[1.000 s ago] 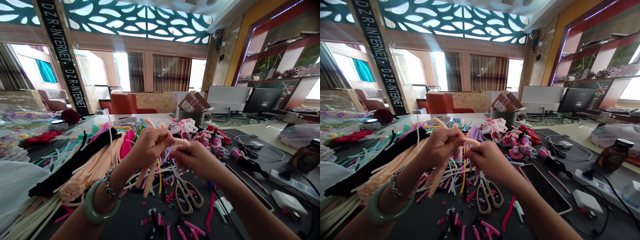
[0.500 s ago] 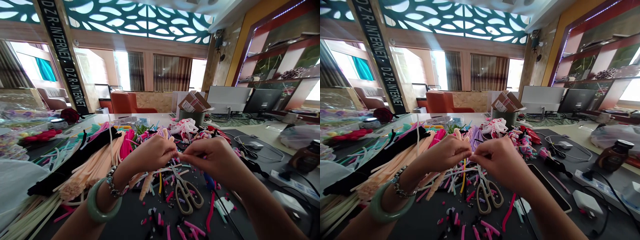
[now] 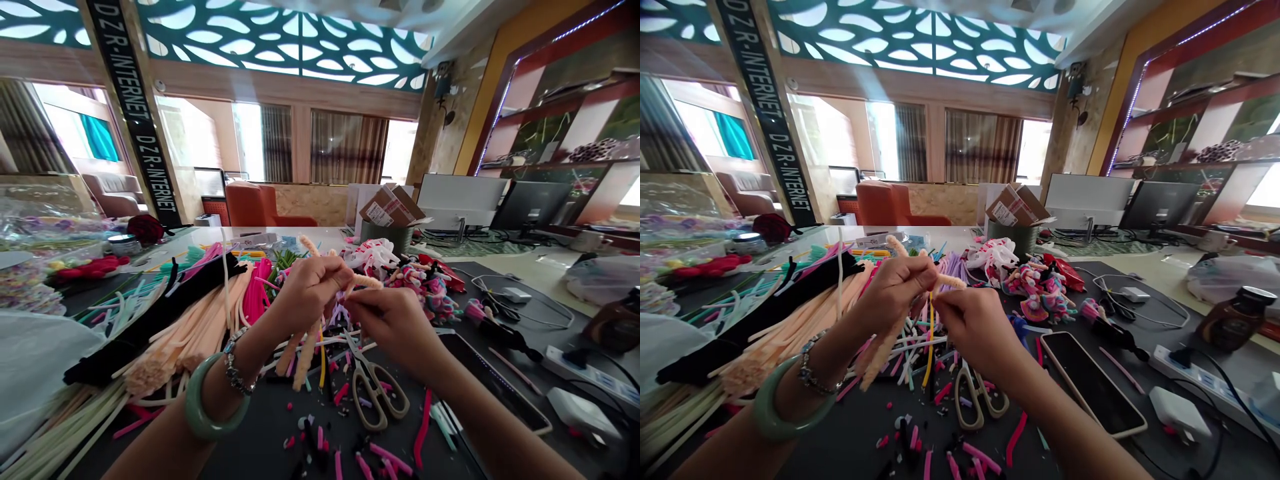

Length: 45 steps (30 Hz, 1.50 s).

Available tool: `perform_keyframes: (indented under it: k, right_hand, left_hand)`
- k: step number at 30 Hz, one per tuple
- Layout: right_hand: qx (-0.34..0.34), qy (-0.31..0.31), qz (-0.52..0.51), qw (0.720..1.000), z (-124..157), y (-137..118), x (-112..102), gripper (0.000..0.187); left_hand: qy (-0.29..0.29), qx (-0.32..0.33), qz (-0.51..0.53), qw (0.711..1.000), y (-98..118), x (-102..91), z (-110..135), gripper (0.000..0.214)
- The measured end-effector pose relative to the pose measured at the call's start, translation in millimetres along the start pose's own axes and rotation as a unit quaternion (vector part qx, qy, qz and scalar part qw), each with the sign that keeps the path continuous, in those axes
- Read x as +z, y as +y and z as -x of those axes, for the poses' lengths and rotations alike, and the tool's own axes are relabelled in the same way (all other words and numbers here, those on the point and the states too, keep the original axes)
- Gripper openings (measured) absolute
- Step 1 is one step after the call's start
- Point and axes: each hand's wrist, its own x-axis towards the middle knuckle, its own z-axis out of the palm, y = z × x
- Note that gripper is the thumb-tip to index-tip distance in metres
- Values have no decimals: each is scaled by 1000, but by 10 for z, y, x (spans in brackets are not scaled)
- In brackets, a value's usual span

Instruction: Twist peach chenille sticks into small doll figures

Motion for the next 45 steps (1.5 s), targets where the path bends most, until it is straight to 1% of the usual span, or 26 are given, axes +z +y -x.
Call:
perform_keyframes:
  k: [1, 3, 5, 7, 8, 10, 12, 14, 17, 20, 24, 26, 28, 30, 31, 34, 36, 39, 43, 45]
  right_hand:
    - [18, -12, -23, 1000, -30, 46, -9, 28]
    - [43, -27, -57, 997, -85, 125, -50, 32]
    - [37, -58, -87, 994, -119, 177, -109, 25]
    - [32, -75, -96, 992, -129, 195, -174, 18]
    - [32, -73, -88, 993, -125, 190, -206, 17]
    - [34, -58, -54, 996, -104, 153, -266, 15]
    - [31, -43, -12, 999, -72, 89, -314, 15]
    - [19, -31, 27, 999, -36, 13, -337, 14]
    - [-15, 19, 107, 994, 17, -87, -317, 15]
    - [-61, 69, 199, 976, 66, -138, -259, 20]
    - [-118, 103, 310, 938, 121, -157, -186, 21]
    - [-130, 116, 337, 925, 136, -164, -146, 21]
    - [-135, 127, 347, 919, 141, -168, -95, 22]
    - [-126, 142, 341, 921, 137, -167, -39, 25]
    - [-115, 148, 327, 926, 134, -165, -12, 26]
    - [-66, 147, 244, 956, 119, -156, 44, 25]
    - [-40, 138, 180, 973, 109, -153, 51, 21]
    - [-24, 131, 112, 985, 92, -147, 22, 18]
    - [3, 101, 32, 994, 70, -121, -45, 18]
    - [18, 85, -6, 996, 62, -103, -73, 17]
  left_hand:
    - [-20, -1, 28, 999, -5, -9, 1, 33]
    - [-82, -4, 80, 993, 0, -41, 7, 30]
    - [-163, -12, 101, 981, 23, -90, 17, 28]
    - [-228, -12, 72, 971, 56, -143, 25, 27]
    - [-247, -5, 40, 968, 73, -165, 27, 27]
    - [-264, 26, -36, 963, 98, -188, 23, 25]
    - [-259, 66, -111, 957, 105, -178, 13, 23]
    - [-239, 96, -172, 951, 93, -144, 1, 22]
    - [-191, 113, -239, 945, 59, -87, -9, 31]
    - [-141, 114, -291, 939, 37, -52, -5, 37]
    - [-96, 117, -331, 932, 38, -20, 7, 32]
    - [-74, 120, -333, 932, 38, -2, 5, 31]
    - [-52, 117, -315, 940, 35, 12, -1, 30]
    - [-40, 106, -278, 954, 34, 15, -11, 29]
    - [-39, 97, -260, 960, 37, 10, -15, 28]
    - [-50, 62, -215, 973, 59, -19, -22, 28]
    - [-70, 36, -184, 980, 77, -44, -23, 29]
    - [-105, 10, -138, 985, 92, -81, -21, 26]
    - [-159, 3, -89, 983, 104, -137, -14, 22]
    - [-181, 6, -83, 980, 122, -167, -8, 24]
